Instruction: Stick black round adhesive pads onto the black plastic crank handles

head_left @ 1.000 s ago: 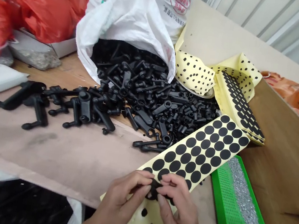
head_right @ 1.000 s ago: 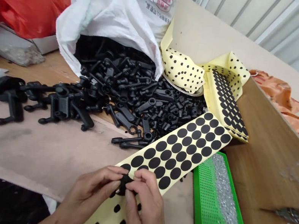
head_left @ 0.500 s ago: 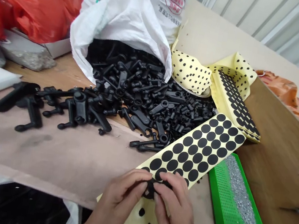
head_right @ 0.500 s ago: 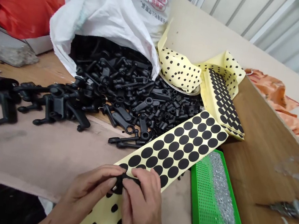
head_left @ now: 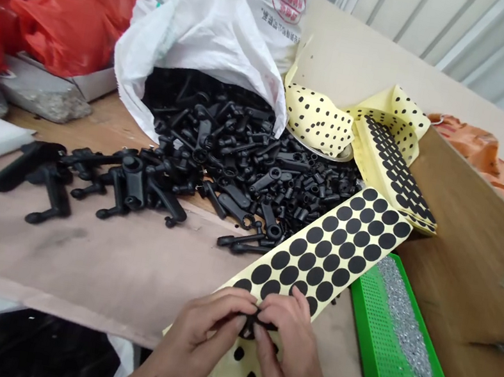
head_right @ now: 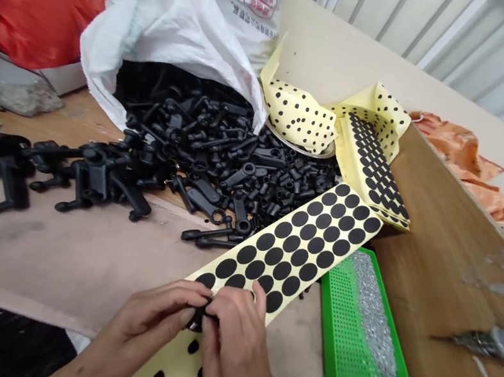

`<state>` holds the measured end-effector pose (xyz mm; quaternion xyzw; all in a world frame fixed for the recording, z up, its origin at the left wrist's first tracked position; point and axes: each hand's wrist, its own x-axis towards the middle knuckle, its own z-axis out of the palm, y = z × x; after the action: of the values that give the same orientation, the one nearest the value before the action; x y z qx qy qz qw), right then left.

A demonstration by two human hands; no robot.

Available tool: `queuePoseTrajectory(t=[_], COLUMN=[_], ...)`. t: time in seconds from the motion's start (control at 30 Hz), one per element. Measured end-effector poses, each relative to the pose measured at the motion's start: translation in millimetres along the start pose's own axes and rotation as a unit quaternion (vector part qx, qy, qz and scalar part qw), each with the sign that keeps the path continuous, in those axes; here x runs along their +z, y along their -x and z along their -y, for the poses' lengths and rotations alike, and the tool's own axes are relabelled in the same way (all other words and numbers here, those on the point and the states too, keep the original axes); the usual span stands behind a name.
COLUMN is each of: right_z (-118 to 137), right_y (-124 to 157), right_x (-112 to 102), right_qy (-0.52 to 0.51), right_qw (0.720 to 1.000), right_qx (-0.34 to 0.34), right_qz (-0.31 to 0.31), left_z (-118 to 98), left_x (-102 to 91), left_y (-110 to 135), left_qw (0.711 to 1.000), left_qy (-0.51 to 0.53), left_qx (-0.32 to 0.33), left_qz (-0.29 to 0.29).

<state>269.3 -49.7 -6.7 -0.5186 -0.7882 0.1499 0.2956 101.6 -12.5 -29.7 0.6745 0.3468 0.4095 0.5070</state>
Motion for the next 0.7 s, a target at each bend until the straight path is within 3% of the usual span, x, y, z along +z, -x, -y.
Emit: queuePoseTrajectory(t=[0.13, 0.3, 0.43, 0.7], right_z=[0.5, 5.0, 8.4, 7.1], right_y=[-1.5, -4.8, -6.9, -6.8], right_x=[-2.5, -6.1, -5.0, -1.8], right_qy=[-0.003, 0.034, 0.081, 0.087], right_qw=[0.998, 0.997, 0.996, 0.996], right_qx=[0.052, 0.039, 0.022, 0.019], right_qz=[0.042, 0.051, 0.035, 0.026], left_z=[3.4, 4.1, 5.5, 9.7], left_x=[-2.7, -7.4, -9.0, -8.1], left_y=[0.2, -3.4, -4.8, -5.7], left_qw=[1.000, 0.999, 0.998, 0.997], left_qy=[0.012, 0.037, 0.054, 0.039], left_qx=[-0.008, -0.014, -0.036, -0.037], left_qz=[-0.004, 0.031, 0.026, 0.053])
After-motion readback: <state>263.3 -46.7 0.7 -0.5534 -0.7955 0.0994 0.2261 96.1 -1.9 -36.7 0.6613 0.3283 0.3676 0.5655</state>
